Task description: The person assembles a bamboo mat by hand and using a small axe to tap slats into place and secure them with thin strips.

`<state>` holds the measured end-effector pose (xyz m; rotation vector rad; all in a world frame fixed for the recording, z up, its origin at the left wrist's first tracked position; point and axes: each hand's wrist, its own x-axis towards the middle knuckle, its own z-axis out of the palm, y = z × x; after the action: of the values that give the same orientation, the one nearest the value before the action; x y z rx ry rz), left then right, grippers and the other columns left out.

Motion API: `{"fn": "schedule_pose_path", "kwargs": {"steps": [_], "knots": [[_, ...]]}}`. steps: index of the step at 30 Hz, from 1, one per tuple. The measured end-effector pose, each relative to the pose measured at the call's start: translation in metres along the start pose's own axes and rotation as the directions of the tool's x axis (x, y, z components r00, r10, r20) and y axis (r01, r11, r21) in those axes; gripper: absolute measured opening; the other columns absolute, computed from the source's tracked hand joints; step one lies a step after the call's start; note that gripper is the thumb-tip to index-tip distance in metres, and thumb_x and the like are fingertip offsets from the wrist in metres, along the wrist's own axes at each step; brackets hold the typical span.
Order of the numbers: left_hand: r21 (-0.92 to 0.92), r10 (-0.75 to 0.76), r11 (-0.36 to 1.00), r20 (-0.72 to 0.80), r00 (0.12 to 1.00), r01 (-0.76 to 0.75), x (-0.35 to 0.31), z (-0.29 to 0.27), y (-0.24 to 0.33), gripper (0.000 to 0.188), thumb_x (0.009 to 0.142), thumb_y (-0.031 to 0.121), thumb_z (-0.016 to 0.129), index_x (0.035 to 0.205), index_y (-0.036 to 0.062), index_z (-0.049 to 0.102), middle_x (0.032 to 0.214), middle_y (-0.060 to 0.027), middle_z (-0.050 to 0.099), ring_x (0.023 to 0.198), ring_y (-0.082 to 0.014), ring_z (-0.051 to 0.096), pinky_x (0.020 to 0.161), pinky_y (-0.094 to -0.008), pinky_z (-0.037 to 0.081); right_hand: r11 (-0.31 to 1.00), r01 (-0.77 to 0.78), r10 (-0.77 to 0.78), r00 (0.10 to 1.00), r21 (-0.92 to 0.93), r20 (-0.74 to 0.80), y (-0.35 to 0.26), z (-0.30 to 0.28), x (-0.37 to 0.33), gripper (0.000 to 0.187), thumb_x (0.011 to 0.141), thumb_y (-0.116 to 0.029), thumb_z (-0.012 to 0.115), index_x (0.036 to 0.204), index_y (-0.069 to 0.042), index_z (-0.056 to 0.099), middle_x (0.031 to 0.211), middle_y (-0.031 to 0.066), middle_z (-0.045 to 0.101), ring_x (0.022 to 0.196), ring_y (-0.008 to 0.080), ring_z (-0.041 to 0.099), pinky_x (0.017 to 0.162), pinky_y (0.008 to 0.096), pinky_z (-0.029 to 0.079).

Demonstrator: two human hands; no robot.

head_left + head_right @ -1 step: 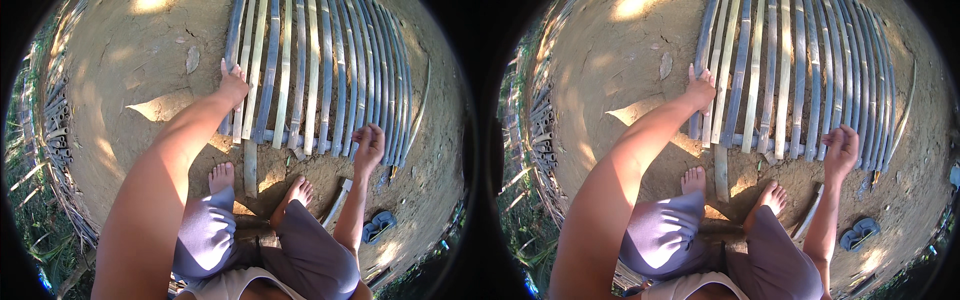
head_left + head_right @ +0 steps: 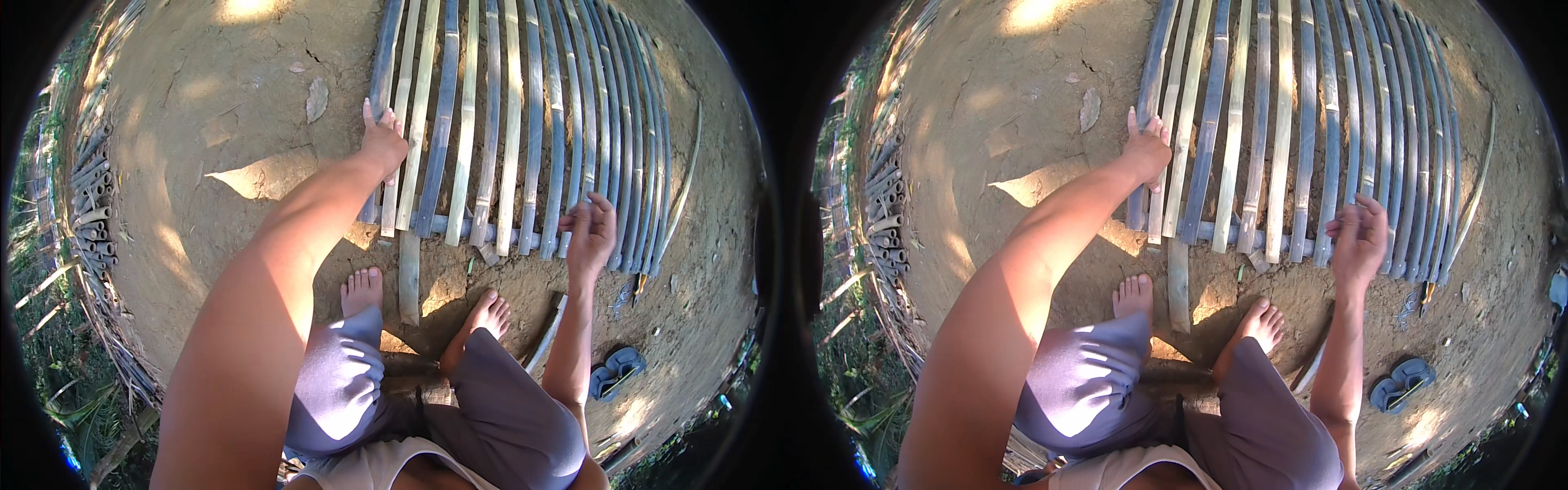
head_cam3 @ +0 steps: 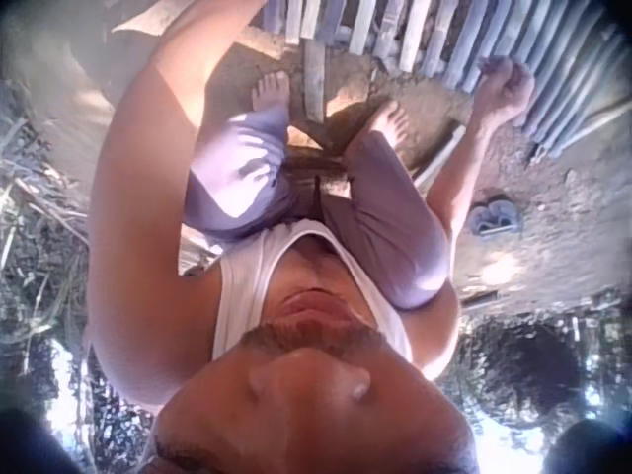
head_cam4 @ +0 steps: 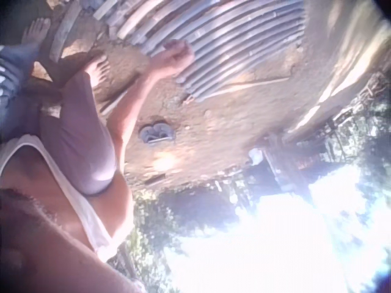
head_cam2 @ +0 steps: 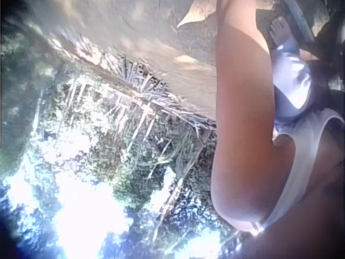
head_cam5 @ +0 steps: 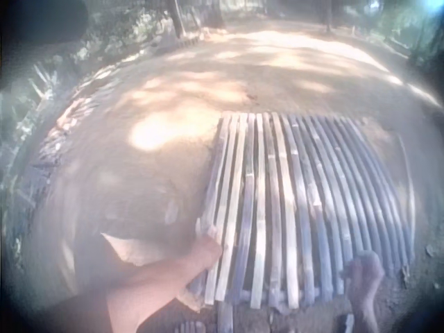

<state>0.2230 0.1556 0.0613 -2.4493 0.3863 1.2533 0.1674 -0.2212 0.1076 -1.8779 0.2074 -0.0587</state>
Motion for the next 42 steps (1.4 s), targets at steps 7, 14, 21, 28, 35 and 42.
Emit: {"fn": "schedule_pose_path", "kwargs": {"steps": [7,14,21,28,35,42], "knots": [[-0.072,-0.018,0.997,-0.071,0.997,0.013,0.002,0.021,-0.008,0.130,0.068,0.044,0.093,0.159,-0.0102,0.019,0.169,-0.0247,0.021,0.160,-0.0341,0.010,0.115,-0.0828,0.001,0.997,-0.059,0.075,0.872,-0.049,0.484,-0.040,0.115,-0.039,0.021,0.100,-0.010,0.068,0.118,0.001,0.072,0.084,0.0078,0.072,0.073,0.0122,0.070,0.066,0.0263,0.058],[-0.140,-0.011,0.990,-0.144,0.989,-0.010,-0.004,0.023,-0.012,0.130,0.066,0.040,0.095,0.160,-0.0094,0.020,0.168,-0.0237,0.024,0.160,-0.0318,0.012,0.115,-0.0821,0.000,0.992,0.123,-0.086,0.698,0.000,0.711,-0.012,0.185,-0.062,0.016,0.093,-0.003,0.073,0.109,-0.002,0.076,0.094,0.0097,0.070,0.085,0.0168,0.070,0.074,0.0300,0.056],[-0.237,-0.056,0.972,-0.212,0.976,0.005,-0.011,0.032,-0.011,0.130,0.065,0.039,0.095,0.161,-0.0044,0.020,0.171,-0.0184,0.021,0.161,-0.0294,0.010,0.115,-0.0827,0.000,0.974,0.226,-0.137,0.682,-0.028,0.718,0.016,0.230,-0.091,0.010,0.091,-0.005,0.072,0.100,-0.001,0.074,0.094,0.0179,0.074,0.087,0.0353,0.072,0.079,0.0404,0.057],[-0.309,-0.063,0.950,-0.316,0.947,-0.040,-0.016,0.043,-0.017,0.126,0.066,0.037,0.095,0.161,-0.0021,0.023,0.171,-0.0173,0.023,0.161,-0.0287,0.011,0.116,-0.0829,0.003,0.895,0.446,-0.297,0.634,-0.024,0.714,0.025,0.236,-0.096,0.010,0.089,-0.004,0.071,0.099,-0.002,0.072,0.092,0.0162,0.073,0.086,0.0371,0.071,0.078,0.0427,0.057],[-0.365,-0.087,0.914,-0.603,0.793,-0.177,-0.036,0.068,-0.026,0.101,0.070,0.036,0.092,0.154,0.0065,0.044,0.165,-0.0138,0.036,0.158,-0.0270,0.020,0.121,-0.0745,0.013,0.878,0.480,-0.333,0.614,-0.003,0.716,0.020,0.236,-0.094,0.009,0.088,-0.002,0.070,0.098,-0.002,0.071,0.091,0.0158,0.072,0.085,0.0358,0.071,0.077,0.0424,0.058],[-0.627,-0.207,0.599,-0.722,0.660,-0.498,-0.084,0.152,0.017,0.032,0.078,0.009,0.081,0.109,0.0039,0.075,0.111,-0.0119,0.073,0.114,-0.0287,0.066,0.102,-0.0440,0.051,0.859,0.512,-0.375,0.599,0.022,0.707,0.024,0.236,-0.094,0.010,0.088,-0.003,0.070,0.099,-0.002,0.072,0.091,0.0162,0.073,0.085,0.0358,0.071,0.076,0.0425,0.058]]}}
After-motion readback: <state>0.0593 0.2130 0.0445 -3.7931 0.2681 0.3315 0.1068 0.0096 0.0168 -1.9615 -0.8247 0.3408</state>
